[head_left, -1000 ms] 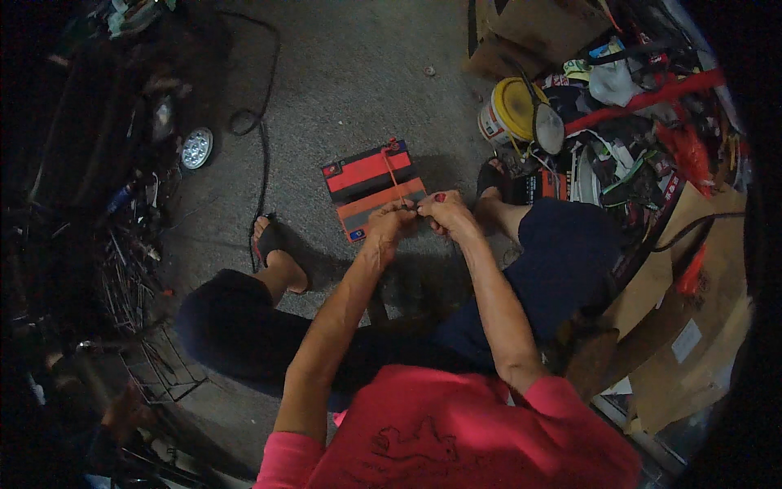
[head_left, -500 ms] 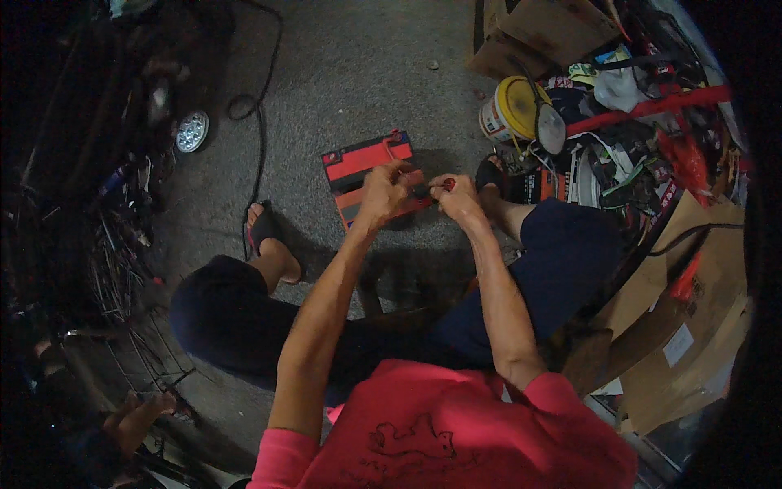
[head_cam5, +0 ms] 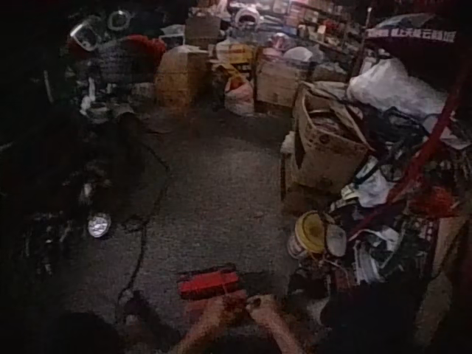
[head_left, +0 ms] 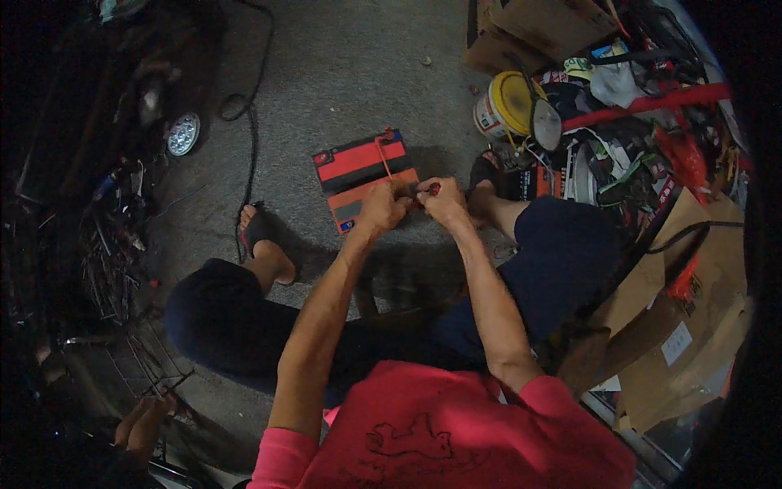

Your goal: The person sits on the floor and uses a red-handled screwdriver to tighten screws on a small red and black rectangular device. They repeatedly adjust the device and manipulate the screwdriver to secure the components.

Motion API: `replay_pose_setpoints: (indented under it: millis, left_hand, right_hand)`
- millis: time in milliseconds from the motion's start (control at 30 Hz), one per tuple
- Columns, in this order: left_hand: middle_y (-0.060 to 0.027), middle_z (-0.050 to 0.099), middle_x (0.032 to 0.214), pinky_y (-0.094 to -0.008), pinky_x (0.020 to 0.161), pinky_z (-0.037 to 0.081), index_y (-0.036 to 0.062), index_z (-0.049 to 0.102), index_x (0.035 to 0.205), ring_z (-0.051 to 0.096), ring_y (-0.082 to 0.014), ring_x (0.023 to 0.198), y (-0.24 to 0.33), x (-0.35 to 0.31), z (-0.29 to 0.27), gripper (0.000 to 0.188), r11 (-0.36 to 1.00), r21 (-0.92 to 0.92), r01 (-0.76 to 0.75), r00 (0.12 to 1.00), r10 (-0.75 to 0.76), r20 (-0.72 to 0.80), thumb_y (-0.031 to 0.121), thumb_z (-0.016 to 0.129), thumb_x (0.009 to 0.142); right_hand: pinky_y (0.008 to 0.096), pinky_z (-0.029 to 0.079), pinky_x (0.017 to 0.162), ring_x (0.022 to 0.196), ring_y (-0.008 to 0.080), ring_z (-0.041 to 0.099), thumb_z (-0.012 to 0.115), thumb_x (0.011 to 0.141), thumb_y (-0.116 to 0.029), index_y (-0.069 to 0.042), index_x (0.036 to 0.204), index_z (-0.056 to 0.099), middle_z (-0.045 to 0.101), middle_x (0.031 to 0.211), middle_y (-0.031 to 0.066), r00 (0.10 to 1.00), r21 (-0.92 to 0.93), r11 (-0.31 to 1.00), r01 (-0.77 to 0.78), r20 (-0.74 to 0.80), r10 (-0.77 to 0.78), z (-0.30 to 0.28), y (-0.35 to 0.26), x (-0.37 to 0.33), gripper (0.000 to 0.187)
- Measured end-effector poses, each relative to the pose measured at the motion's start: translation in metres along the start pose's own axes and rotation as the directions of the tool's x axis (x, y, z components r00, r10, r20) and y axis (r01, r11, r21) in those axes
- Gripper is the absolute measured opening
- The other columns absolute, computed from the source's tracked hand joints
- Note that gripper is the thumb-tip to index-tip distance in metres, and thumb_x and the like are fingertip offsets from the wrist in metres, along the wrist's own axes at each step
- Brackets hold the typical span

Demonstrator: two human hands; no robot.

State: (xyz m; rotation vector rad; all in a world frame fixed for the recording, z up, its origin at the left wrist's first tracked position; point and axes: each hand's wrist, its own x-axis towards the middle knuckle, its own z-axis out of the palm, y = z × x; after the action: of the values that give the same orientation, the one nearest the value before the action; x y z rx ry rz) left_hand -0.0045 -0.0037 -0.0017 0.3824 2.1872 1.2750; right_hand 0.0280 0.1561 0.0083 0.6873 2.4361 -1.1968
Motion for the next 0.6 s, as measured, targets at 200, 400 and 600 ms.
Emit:
replay_pose_setpoints:
  millis: [200, 400, 600]
  left_hand:
    - [-0.0179, 0.068, 0.088, -0.0429, 0.078, 0.050, 0.0049, 0.068, 0.092, 0.064, -0.0354, 0.088, -0.003, 0.000, 0.011, 0.019, 1.000, 0.027, 0.002, 0.993, 0.002, -0.120, 0.008, 0.062, 0.075]
    - [-0.0175, 0.068, 0.088, -0.0450, 0.075, 0.051, 0.0057, 0.069, 0.089, 0.064, -0.0357, 0.087, 0.008, -0.002, 0.015, 0.017, 0.987, 0.128, 0.098, 0.983, -0.076, -0.169, 0.010, 0.062, 0.074]
    - [-0.0172, 0.067, 0.084, -0.0463, 0.072, 0.052, 0.0070, 0.070, 0.089, 0.065, -0.0365, 0.081, 0.015, -0.008, 0.020, 0.017, 0.971, 0.235, 0.048, 0.964, 0.016, -0.265, 0.012, 0.064, 0.074]
  right_hand:
    - [0.0385, 0.053, 0.075, 0.087, 0.0314, 0.066, 0.066, 0.076, -0.021, -0.014, 0.092, 0.072, 0.069, 0.093, 0.0114, 0.997, -0.168, 0.986, 0.001, -0.072, -0.013, 0.011, 0.009, 0.004, 0.019]
    - [0.0400, 0.053, 0.074, 0.088, 0.0319, 0.066, 0.067, 0.076, -0.023, -0.015, 0.093, 0.072, 0.069, 0.093, 0.0112, 0.993, -0.215, 0.972, -0.096, -0.094, 0.077, 0.006, -0.010, -0.008, 0.019]
    - [0.0407, 0.052, 0.075, 0.088, 0.0316, 0.066, 0.068, 0.076, -0.023, -0.014, 0.094, 0.072, 0.070, 0.093, 0.0104, 0.993, -0.197, 0.978, -0.074, -0.110, 0.052, 0.008, -0.001, -0.004, 0.020]
